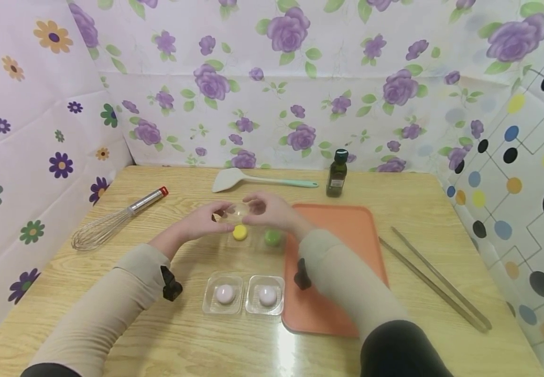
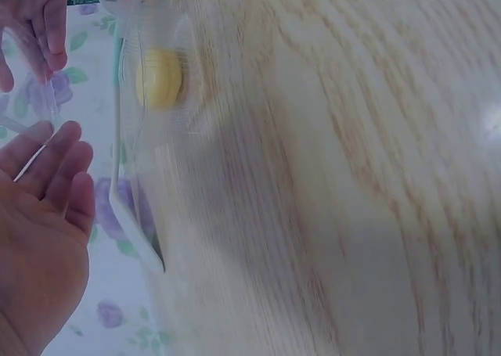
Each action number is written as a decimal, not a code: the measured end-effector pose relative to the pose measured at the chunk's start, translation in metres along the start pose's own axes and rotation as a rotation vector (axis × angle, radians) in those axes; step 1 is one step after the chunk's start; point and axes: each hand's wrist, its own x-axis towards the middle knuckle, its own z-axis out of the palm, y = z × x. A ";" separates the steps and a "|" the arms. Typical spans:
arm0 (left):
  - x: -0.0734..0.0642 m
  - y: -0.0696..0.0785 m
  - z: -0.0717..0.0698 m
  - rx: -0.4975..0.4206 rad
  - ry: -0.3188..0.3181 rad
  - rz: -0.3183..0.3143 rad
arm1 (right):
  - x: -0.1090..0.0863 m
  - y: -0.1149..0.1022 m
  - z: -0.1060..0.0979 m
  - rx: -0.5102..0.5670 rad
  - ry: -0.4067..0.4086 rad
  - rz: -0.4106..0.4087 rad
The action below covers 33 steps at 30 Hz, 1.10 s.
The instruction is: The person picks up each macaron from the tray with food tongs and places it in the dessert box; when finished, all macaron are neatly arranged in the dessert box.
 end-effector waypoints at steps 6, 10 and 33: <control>-0.002 -0.002 -0.001 0.001 0.002 -0.008 | 0.000 0.001 0.002 -0.058 -0.023 -0.036; -0.002 -0.006 -0.001 0.027 0.005 -0.016 | -0.001 0.000 0.005 -0.200 -0.051 -0.048; 0.000 -0.022 0.014 0.358 -0.026 -0.016 | 0.005 0.010 0.026 -0.648 -0.086 -0.022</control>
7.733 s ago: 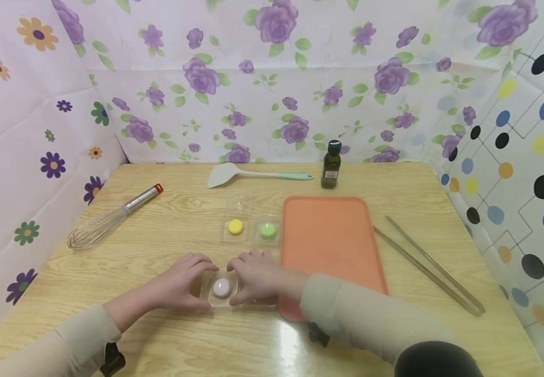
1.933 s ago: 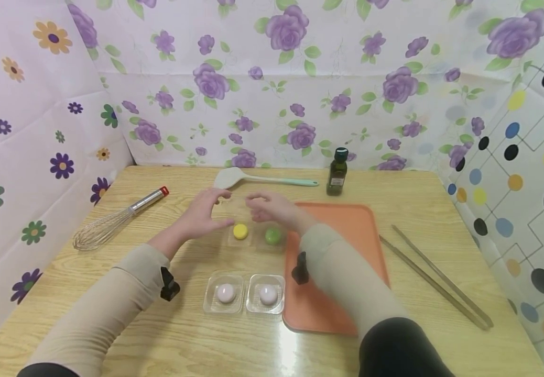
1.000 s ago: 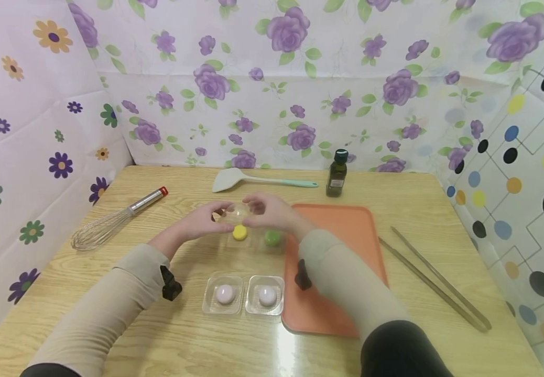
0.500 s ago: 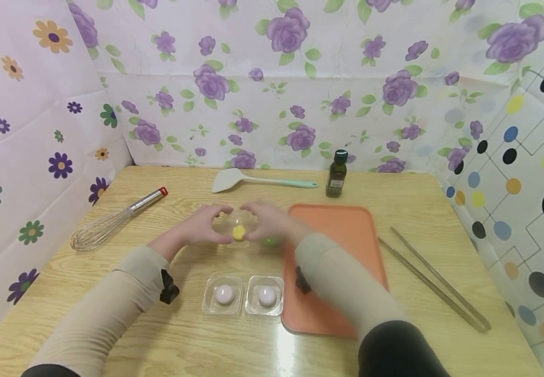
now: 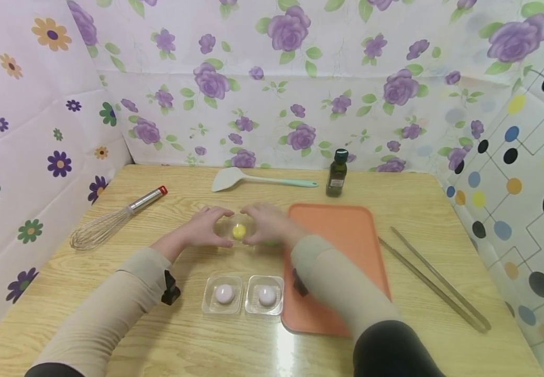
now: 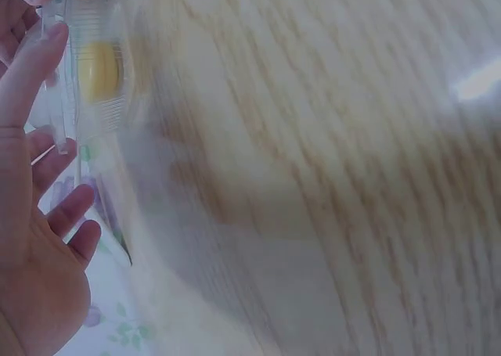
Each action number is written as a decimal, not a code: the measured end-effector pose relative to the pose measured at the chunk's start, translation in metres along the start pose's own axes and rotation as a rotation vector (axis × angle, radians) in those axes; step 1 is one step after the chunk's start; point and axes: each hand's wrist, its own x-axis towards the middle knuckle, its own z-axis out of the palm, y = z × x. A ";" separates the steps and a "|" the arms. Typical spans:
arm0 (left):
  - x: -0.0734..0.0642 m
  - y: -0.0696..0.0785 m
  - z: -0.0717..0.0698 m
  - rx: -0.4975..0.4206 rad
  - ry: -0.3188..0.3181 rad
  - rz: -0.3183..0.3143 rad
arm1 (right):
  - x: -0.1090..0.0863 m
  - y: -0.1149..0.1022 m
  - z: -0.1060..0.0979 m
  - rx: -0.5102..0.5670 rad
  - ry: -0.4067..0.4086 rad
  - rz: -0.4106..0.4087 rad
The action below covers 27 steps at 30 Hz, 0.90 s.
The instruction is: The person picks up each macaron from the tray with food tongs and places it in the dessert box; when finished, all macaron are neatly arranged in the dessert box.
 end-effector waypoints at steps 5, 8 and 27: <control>0.001 -0.001 0.002 0.017 -0.017 -0.011 | 0.002 0.001 0.004 -0.062 -0.023 0.014; 0.001 -0.002 0.002 0.030 -0.023 -0.012 | 0.003 -0.001 0.004 -0.092 -0.042 0.030; -0.003 -0.005 0.000 0.093 -0.008 0.060 | 0.005 -0.007 0.006 -0.176 -0.084 0.098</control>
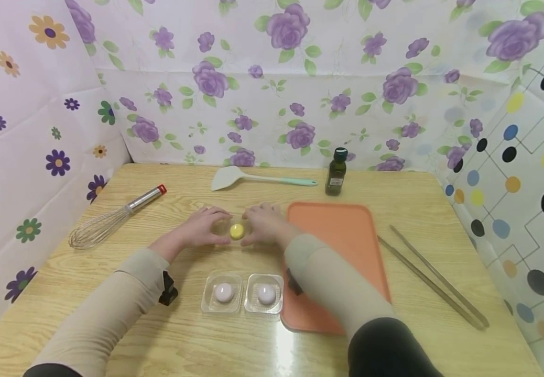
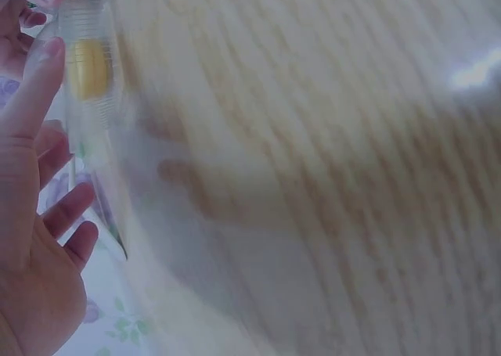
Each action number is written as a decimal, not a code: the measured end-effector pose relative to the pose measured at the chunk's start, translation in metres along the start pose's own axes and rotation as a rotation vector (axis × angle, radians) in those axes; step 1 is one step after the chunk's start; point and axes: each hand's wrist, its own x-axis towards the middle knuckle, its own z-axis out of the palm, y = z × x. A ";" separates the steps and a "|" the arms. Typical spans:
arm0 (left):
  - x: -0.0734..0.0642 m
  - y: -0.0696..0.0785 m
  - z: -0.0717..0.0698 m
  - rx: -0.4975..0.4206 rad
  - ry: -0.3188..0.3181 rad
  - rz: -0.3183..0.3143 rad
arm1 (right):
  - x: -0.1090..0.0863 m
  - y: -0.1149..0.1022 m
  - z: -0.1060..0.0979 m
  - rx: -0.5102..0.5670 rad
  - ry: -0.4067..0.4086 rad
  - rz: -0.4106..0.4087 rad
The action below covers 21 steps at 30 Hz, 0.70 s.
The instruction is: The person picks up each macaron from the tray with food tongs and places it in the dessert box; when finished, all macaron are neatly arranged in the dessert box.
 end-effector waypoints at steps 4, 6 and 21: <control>-0.001 0.000 -0.001 0.009 -0.007 -0.001 | -0.003 0.000 -0.002 0.024 -0.006 -0.004; -0.002 0.000 -0.001 0.010 -0.011 0.001 | -0.005 0.001 -0.003 0.051 0.002 -0.010; -0.007 -0.001 -0.003 -0.029 0.011 0.002 | -0.048 0.044 -0.021 0.219 0.169 -0.048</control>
